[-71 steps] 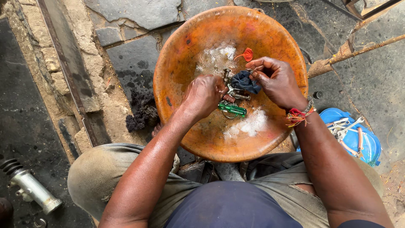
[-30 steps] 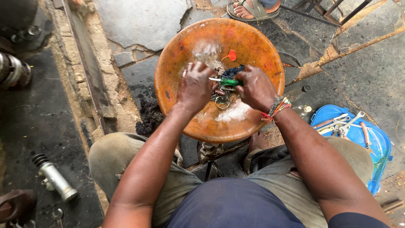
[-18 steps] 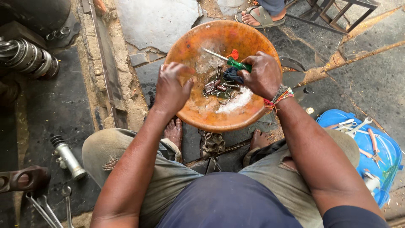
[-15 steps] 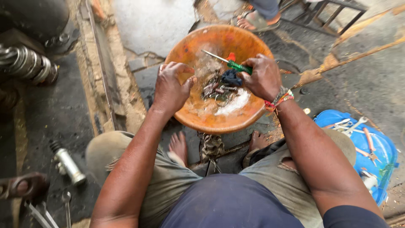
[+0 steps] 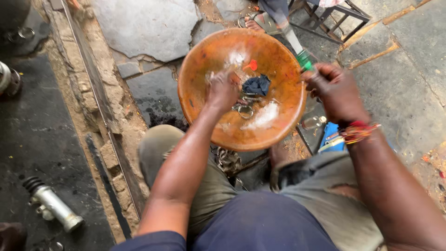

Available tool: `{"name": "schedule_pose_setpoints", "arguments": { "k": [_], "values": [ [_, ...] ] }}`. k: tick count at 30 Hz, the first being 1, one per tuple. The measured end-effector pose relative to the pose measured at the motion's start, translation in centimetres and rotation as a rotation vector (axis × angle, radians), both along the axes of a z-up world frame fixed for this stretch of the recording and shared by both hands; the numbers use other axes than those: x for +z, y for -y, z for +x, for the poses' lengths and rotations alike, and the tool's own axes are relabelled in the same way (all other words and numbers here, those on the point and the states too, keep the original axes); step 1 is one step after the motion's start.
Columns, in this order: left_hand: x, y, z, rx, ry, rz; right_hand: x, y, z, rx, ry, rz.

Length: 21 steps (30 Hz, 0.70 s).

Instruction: The person sits on the ground and cleans small metal parts using a dark cloth and a green-handled screwdriver. They wipe and scrub the parts over an orange basin, occasionally picking up and handling different pieces.

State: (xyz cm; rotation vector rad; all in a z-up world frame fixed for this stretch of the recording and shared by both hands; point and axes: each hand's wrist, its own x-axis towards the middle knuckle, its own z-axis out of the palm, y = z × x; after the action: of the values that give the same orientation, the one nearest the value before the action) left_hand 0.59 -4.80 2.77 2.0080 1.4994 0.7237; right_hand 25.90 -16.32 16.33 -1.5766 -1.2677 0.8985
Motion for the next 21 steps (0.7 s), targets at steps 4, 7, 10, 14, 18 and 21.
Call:
{"name": "schedule_pose_setpoints", "arguments": {
  "k": [4, 7, 10, 14, 18, 21],
  "values": [
    [-2.7, -0.5, 0.5, -0.059, 0.022, 0.112, 2.2, -1.6, -1.1, 0.117, -0.570, -0.040],
    [-4.2, -0.3, 1.0, -0.066, -0.124, 0.051, -0.7, -4.3, -1.0, 0.312, -0.678, -0.130],
    [-5.5, -0.4, 1.0, -0.075, -0.104, 0.031, -7.3, -7.2, -1.5, 0.348, -0.625, -0.227],
    [-2.8, -1.2, 1.1, -0.080, -0.151, -0.049, -11.7, -9.7, -2.8, 0.321, 0.329, -0.059],
    [-0.5, -1.6, 0.9, -0.075, -0.318, -0.163, -13.0, -10.0, -4.0, 0.375, 0.779, -0.071],
    [0.2, -2.3, 0.7, -0.033, -0.389, -0.185, -13.0, -10.6, -4.2, 0.390, 0.835, -0.175]
  ]
}}
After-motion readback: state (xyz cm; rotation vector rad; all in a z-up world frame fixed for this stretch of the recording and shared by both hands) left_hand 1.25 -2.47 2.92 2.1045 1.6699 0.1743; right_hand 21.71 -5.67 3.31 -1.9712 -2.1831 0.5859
